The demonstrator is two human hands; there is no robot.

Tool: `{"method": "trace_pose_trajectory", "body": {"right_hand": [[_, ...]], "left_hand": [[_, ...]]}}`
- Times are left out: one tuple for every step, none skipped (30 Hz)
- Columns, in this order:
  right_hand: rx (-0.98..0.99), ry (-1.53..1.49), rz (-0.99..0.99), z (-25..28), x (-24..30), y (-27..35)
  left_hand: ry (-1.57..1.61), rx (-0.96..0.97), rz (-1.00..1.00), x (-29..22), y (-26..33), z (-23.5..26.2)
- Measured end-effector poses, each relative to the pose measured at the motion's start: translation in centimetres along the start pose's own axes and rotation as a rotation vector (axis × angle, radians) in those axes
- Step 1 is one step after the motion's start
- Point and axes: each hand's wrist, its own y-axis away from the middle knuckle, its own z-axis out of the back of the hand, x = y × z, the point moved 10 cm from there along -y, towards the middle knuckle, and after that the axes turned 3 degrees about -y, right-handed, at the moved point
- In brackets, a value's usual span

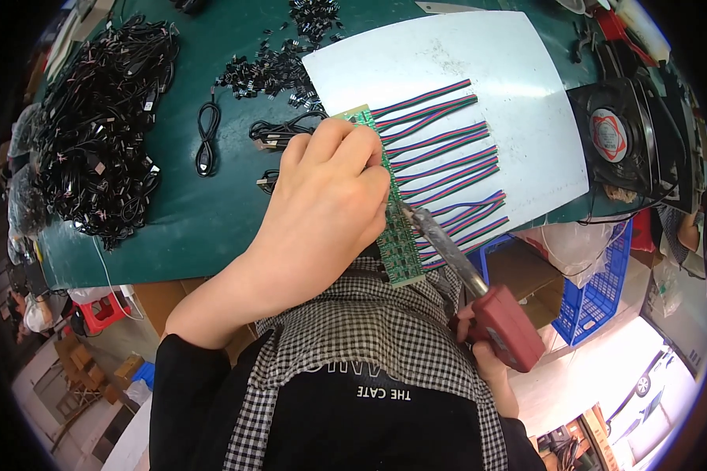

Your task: The person solders cables to a circuit board panel using a soldering tool, places the completed panel into a cardboard box, and picks up a new panel to position and solder electronic components onto it.

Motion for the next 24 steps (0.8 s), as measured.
{"method": "trace_pose_trajectory", "body": {"right_hand": [[0.001,-0.002,0.002,-0.6,0.8,-0.3],[-0.074,-0.157,-0.013,-0.6,1.3,-0.7],[-0.144,-0.308,-0.029,-0.3,1.4,-0.8],[-0.136,-0.310,-0.028,-0.2,1.3,-0.9],[-0.082,-0.269,-0.018,-0.2,1.3,-1.0],[-0.020,-0.234,-0.003,-0.8,1.5,-1.2],[0.002,-0.243,0.004,-1.3,1.6,-1.2],[-0.076,-0.217,0.003,-0.8,1.8,-0.8],[-0.156,-0.199,0.004,-0.4,1.5,-0.4],[-0.124,-0.212,0.012,-0.9,1.5,-0.4],[-0.186,-0.235,0.058,-0.3,1.8,-0.2],[-0.260,-0.256,0.101,0.9,1.9,0.1],[-0.245,-0.159,0.065,1.0,1.7,0.1],[-0.227,-0.166,0.071,0.8,1.8,-0.1],[-0.238,-0.170,0.074,1.0,1.8,-0.2],[-0.261,-0.171,0.073,1.2,1.6,-0.1],[-0.270,-0.171,0.074,1.3,1.4,-0.1],[-0.313,-0.178,0.087,1.6,1.1,0.0],[-0.323,-0.197,0.106,1.6,1.3,0.0],[-0.314,-0.197,0.111,1.5,1.6,-0.1],[-0.290,-0.198,0.110,1.2,1.8,-0.3],[-0.269,-0.201,0.108,0.9,2.0,-0.4],[-0.276,-0.200,0.109,1.0,2.0,-0.4],[-0.259,-0.202,0.108,1.0,1.9,-0.3]], "left_hand": [[-0.007,-0.003,-0.007,-0.1,0.0,-0.1],[-0.015,-0.006,-0.014,-0.2,-0.1,-0.2],[-0.018,-0.008,-0.009,-0.1,0.0,-0.1],[-0.017,-0.008,-0.009,0.0,0.1,0.0],[-0.018,-0.009,-0.006,0.1,0.2,0.1],[-0.034,-0.014,0.007,0.3,0.3,0.3],[-0.066,-0.017,0.003,0.1,0.3,0.3],[-0.101,-0.020,0.001,0.0,0.3,0.3],[-0.081,-0.039,-0.029,-0.2,0.3,0.1],[-0.102,-0.059,-0.046,-0.3,0.4,0.2],[-0.134,-0.047,-0.036,-0.5,0.5,0.1],[-0.158,-0.031,-0.034,-0.7,0.5,-0.1],[-0.175,-0.035,-0.019,-0.4,0.7,0.4],[-0.040,-0.074,-0.027,-0.2,0.9,1.4],[0.102,-0.111,-0.047,0.0,0.9,2.1],[0.148,-0.203,-0.019,1.8,1.0,3.3],[0.075,-0.299,0.107,4.5,1.1,4.8],[0.098,-0.449,0.279,8.4,1.7,5.6],[0.016,-0.558,0.458,11.3,2.9,7.5],[-0.242,-0.564,0.538,13.9,4.0,8.1],[-0.292,-0.495,0.597,16.7,4.8,7.6],[-0.086,-0.460,0.714,20.2,5.6,6.6],[-0.010,-0.410,0.722,21.4,5.5,5.9],[0.066,-0.359,0.729,22.1,5.3,5.2]]}}
